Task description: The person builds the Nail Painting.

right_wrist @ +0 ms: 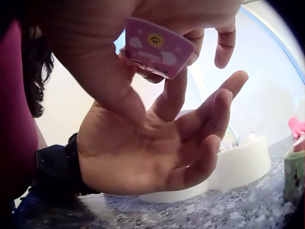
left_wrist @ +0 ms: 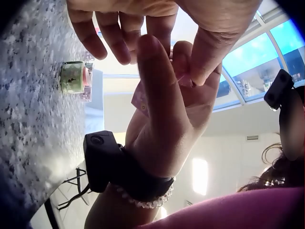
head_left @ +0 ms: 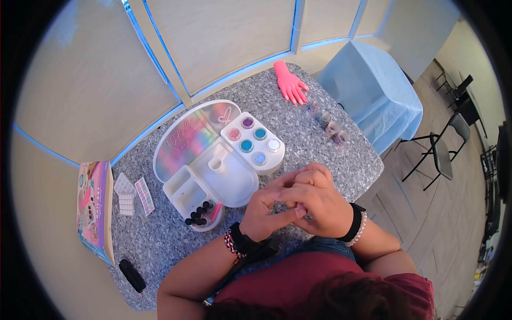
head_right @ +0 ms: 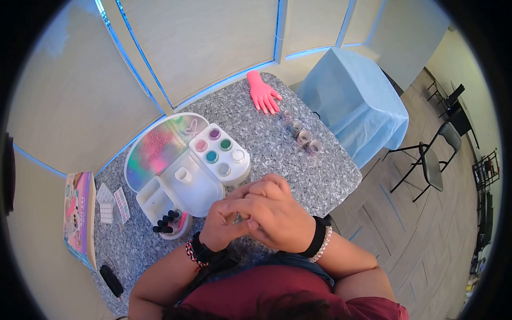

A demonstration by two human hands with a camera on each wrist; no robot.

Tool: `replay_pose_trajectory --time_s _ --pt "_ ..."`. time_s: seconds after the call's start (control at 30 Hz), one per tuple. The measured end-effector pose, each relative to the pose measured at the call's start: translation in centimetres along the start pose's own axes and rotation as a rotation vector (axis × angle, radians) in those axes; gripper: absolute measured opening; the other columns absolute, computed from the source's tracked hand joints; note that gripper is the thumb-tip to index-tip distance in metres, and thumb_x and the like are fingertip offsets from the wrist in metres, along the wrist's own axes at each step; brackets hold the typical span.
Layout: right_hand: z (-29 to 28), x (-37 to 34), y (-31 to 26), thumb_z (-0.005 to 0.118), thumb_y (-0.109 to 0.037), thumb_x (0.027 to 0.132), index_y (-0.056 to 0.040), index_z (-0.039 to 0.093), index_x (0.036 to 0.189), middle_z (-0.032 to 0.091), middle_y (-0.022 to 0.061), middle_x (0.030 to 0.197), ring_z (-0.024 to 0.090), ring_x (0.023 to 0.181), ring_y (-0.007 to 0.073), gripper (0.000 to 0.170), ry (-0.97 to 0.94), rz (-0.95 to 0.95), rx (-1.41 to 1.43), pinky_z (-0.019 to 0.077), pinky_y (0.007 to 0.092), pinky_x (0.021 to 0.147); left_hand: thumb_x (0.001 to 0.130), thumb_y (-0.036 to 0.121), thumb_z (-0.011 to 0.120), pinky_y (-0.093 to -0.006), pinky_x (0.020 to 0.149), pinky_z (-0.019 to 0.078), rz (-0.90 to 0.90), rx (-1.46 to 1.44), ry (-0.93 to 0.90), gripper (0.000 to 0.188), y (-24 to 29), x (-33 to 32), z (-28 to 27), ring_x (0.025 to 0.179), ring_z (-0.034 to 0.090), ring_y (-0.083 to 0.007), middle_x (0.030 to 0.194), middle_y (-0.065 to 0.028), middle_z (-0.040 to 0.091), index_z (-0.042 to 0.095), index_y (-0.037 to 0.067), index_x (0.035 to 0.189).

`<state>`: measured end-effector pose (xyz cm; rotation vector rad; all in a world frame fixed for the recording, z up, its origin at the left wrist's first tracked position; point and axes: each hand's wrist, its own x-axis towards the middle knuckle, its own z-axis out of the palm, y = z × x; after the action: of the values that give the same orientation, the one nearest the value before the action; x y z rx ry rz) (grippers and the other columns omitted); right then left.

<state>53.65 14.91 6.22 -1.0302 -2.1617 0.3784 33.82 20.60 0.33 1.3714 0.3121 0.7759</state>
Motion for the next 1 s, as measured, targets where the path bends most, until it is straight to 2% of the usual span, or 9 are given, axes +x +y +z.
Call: replay_pose_trajectory --time_s 0.07,0.17,0.3,0.53,0.6,0.67,0.83,0.93,1.0 --pt "-0.1 0.2 0.3 0.084 -0.001 0.079 -0.0155 0.069 0.135 0.069 0.005 0.122 0.061 0.123 0.0309 0.06 0.074 -0.023 -0.036 0.0424 0.056 0.113 0.102 0.009 0.076 -0.0431 0.122 0.0436 -0.114 -0.044 0.054 0.038 -0.2 -0.4 0.0 0.151 0.051 -0.0259 0.167 -0.0185 0.051 0.073 -0.001 0.139" --pt "-0.9 0.5 0.2 0.086 -0.005 0.081 -0.014 0.072 0.128 0.07 0.0065 0.117 0.064 0.118 0.0313 0.05 0.24 0.008 -0.032 0.0484 0.0522 0.107 0.106 0.008 0.073 -0.0437 0.123 0.0436 -0.071 -0.141 0.1 0.033 -1.2 -0.3 -0.4 0.153 0.05 -0.0261 0.168 -0.019 0.051 0.073 -0.001 0.138" --pt "-2.7 -0.2 1.3 0.09 -0.016 0.082 -0.0119 0.075 0.117 0.072 0.0067 0.107 0.067 0.106 0.0296 0.038 0.208 -0.084 -0.231 0.0557 0.0441 0.092 0.106 0.012 0.073 -0.0468 0.126 0.0394 -0.123 -0.247 0.085 0.036 -0.8 0.1 -0.6 0.156 0.046 -0.0281 0.167 -0.022 0.05 0.071 -0.002 0.14" --pt "-3.3 -0.8 1.1 0.091 -0.018 0.081 -0.0137 0.077 0.113 0.075 0.0015 0.102 0.068 0.102 0.0284 0.035 0.239 -0.17 -0.247 0.0553 0.0415 0.089 0.108 0.011 0.071 -0.0466 0.124 0.0428 -0.171 -0.18 0.02 0.034 -1.1 0.0 -0.5 0.152 0.05 -0.0273 0.167 -0.0222 0.049 0.07 -0.003 0.139" --pt "-2.8 -0.1 0.5 0.092 -0.021 0.08 -0.0141 0.078 0.111 0.077 -0.0009 0.1 0.069 0.101 0.0279 0.035 0.372 -0.046 -0.265 0.0553 0.0414 0.088 0.108 0.012 0.071 -0.0458 0.124 0.0438 -0.172 -0.161 -0.003 0.035 -0.9 0.0 -0.6 0.15 0.052 -0.0269 0.167 -0.0216 0.05 0.069 -0.004 0.14" --pt "-3.2 -0.6 0.7 0.092 -0.022 0.08 -0.0141 0.078 0.113 0.078 -0.0004 0.103 0.069 0.103 0.0275 0.036 0.325 -0.027 -0.28 0.0559 0.0415 0.09 0.105 0.01 0.075 -0.038 0.115 0.0523 -0.172 -0.121 0.054 0.03 -0.9 0.1 -0.4 0.142 0.061 -0.0201 0.161 -0.0168 0.059 0.075 -0.001 0.133" --pt "-3.0 -1.7 1.4 0.092 -0.027 0.079 -0.0148 0.079 0.117 0.078 0.0018 0.111 0.071 0.109 0.0278 0.041 0.123 -0.021 -0.18 0.0569 0.0424 0.099 0.106 0.011 0.074 -0.0402 0.118 0.049 -0.238 -0.179 0.015 0.039 -0.9 0.1 -0.5 0.143 0.059 -0.0213 0.159 -0.0188 0.06 0.068 -0.005 0.142" --pt "-2.8 -1.6 1.1 0.093 -0.023 0.08 -0.0156 0.079 0.121 0.077 0.0026 0.113 0.072 0.109 0.0286 0.044 0.066 0.028 -0.152 0.0571 0.0442 0.102 0.103 0.014 0.079 -0.038 0.113 0.0526 -0.207 -0.044 0.017 0.036 -1.1 0.0 -0.6 0.135 0.064 -0.0194 0.154 -0.017 0.065 0.073 -0.003 0.134" --pt "-2.5 -1.7 1.2 0.089 -0.013 0.083 -0.0145 0.078 0.116 0.076 0.0021 0.109 0.072 0.106 0.0297 0.035 0.051 0.001 -0.168 0.0569 0.0451 0.102 0.1 0.016 0.083 -0.0366 0.109 0.0549 -0.178 0.065 0.013 0.032 -0.9 0.0 -0.6 0.13 0.068 -0.0187 0.151 -0.0159 0.068 0.078 -0.001 0.127"
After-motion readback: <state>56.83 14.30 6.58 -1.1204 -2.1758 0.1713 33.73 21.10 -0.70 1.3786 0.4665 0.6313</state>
